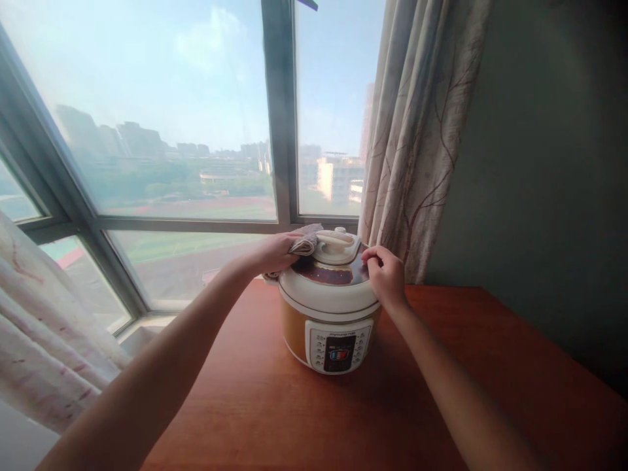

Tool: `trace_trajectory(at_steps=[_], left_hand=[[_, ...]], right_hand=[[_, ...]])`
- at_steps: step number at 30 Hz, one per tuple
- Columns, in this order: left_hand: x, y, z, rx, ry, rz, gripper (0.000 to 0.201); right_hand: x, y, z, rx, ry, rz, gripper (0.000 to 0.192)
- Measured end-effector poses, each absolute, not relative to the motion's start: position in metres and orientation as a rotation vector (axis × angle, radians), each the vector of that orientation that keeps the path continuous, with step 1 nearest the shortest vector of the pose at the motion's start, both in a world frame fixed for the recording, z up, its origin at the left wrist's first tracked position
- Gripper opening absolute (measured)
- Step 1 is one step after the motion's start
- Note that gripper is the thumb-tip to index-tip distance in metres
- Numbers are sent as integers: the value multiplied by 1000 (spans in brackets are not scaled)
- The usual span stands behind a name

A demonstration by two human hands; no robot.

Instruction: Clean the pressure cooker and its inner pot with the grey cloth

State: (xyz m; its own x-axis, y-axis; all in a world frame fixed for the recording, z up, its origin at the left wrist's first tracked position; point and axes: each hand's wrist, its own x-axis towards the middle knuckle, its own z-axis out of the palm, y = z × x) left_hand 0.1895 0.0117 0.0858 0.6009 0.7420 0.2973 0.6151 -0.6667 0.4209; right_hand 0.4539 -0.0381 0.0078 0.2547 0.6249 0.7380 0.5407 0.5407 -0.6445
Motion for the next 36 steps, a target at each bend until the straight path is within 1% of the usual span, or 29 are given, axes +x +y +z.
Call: trace_trajectory(at_steps=[3,6,8,15,18,22,26,31,36], left_hand=[[188,7,85,2710,943,645,43],[184,3,81,2748,823,710,56],[182,-3,77,2776,765,765,60],[182,-30,68,2788,903,812,54],[176,-45,58,2774,898,851,56],[166,-69,37,2743,864,1002,59],[160,-85,18,2723,933,1075,61],[159,-73,17,2714,1047,1096,66],[165,-24,34,2476,1093,1154,58]], right_hand=[[454,-38,7,-1094,-1393,78,23],[454,-38,8,-1094,-1391,73,23],[453,-40,9,-1087,-1390,73,22],[453,-42,11,-1097,-1390,71,22],[454,-41,10,-1090,-1394,65,22],[455,-41,10,-1082,-1400,71,22],[455,-41,9,-1082,-1397,69,22],[455,-40,9,-1076,-1398,72,22],[455,-41,10,-1076,-1399,61,22]])
